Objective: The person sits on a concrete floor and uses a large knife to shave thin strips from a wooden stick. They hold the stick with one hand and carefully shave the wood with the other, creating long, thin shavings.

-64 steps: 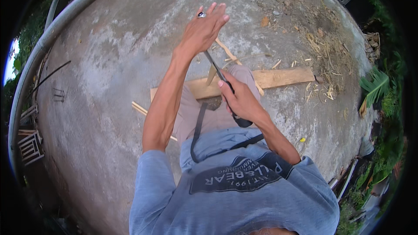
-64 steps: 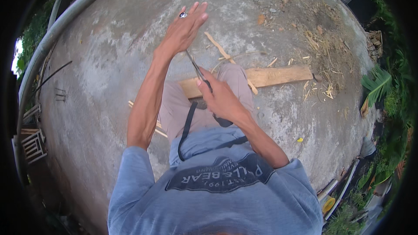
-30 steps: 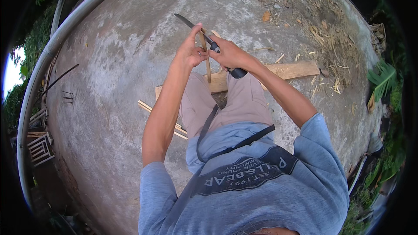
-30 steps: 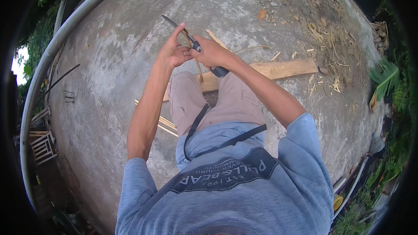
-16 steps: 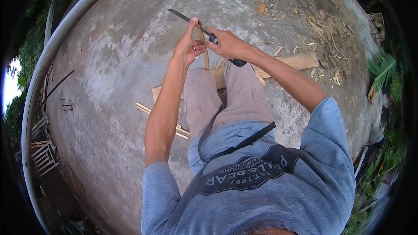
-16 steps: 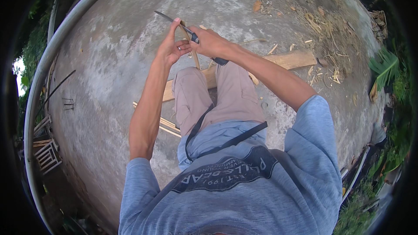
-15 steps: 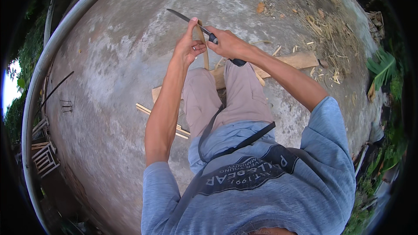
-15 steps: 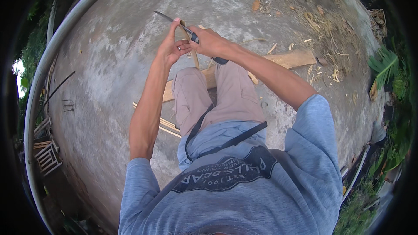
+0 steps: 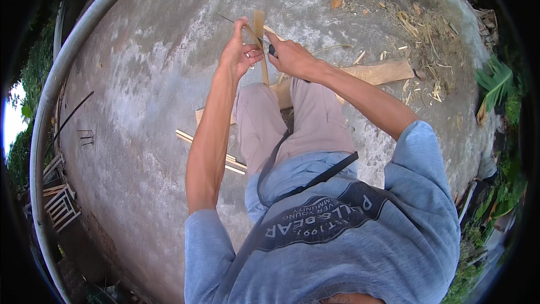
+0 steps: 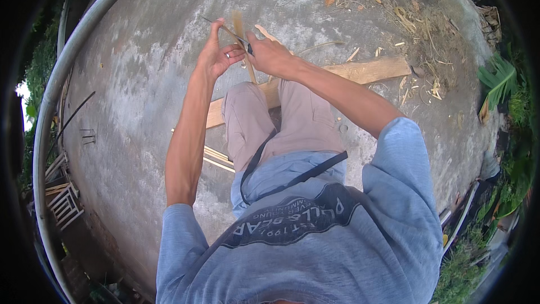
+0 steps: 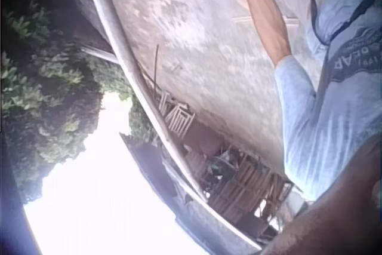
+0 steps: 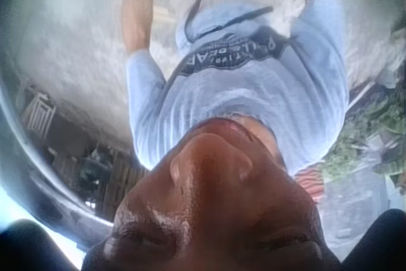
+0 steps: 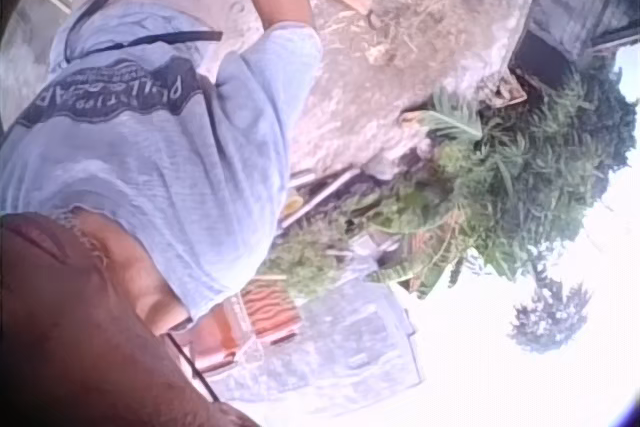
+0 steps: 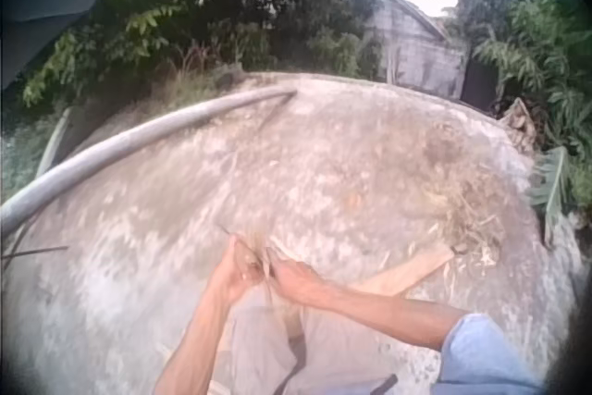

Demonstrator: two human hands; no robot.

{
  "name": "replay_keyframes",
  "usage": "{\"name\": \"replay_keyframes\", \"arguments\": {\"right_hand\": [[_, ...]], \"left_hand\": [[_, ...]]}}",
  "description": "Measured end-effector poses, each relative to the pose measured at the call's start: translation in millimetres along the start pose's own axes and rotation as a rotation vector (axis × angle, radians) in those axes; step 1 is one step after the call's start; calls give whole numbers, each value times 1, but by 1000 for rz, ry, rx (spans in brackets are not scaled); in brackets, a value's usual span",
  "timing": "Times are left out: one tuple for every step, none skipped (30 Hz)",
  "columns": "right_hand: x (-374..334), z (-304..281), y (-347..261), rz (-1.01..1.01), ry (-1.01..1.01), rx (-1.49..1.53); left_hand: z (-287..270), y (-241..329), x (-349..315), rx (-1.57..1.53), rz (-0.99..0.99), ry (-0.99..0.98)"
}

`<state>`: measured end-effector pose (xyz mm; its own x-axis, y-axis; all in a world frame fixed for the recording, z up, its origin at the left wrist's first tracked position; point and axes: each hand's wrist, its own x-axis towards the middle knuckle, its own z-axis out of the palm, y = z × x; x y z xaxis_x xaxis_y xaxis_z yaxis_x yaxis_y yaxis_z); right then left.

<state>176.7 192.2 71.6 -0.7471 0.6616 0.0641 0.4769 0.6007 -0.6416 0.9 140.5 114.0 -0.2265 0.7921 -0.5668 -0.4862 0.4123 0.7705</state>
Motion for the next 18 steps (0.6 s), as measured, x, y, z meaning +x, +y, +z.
{"name": "replay_keyframes", "arguments": {"right_hand": [[5,-12,-11,14,-24,-125],[10,-18,-19,29,-48,-250],[14,-15,-20,26,-70,-85],[13,-11,-21,27,-100,81],[12,-7,-21,29,-129,248],[11,-6,-19,95,-198,263],[11,-10,-24,154,-267,280],[12,-11,-28,213,-337,296],[14,-5,-28,162,-273,127],[14,0,-28,118,-203,-42],[14,4,-27,75,-132,-211],[12,5,-24,58,-154,-143],[10,1,-25,36,-178,-79],[9,-2,-25,15,-203,-15],[10,-1,-24,113,-269,126],[10,3,-26,213,-336,273],[9,7,-27,313,-402,421],[8,12,-24,249,-340,223]], "left_hand": [[-5,2,-2,-27,18,0],[-8,3,-3,-53,35,-1],[-11,5,-3,-27,43,-1],[-10,7,-10,-4,43,0],[-9,8,-15,19,43,1],[-8,8,-15,14,28,14],[-8,9,-14,11,19,32],[-9,11,-14,7,9,50],[-13,10,-12,-32,21,63],[-13,7,-10,-69,29,68],[-14,4,-9,-105,36,73],[-17,0,-10,-96,53,68],[-17,-3,-20,-93,73,64],[-15,-3,-26,-90,92,61],[-13,0,-25,-91,85,58],[-13,4,-25,-88,73,58],[-14,5,-24,-84,62,59],[-14,4,-24,-99,60,70]]}}
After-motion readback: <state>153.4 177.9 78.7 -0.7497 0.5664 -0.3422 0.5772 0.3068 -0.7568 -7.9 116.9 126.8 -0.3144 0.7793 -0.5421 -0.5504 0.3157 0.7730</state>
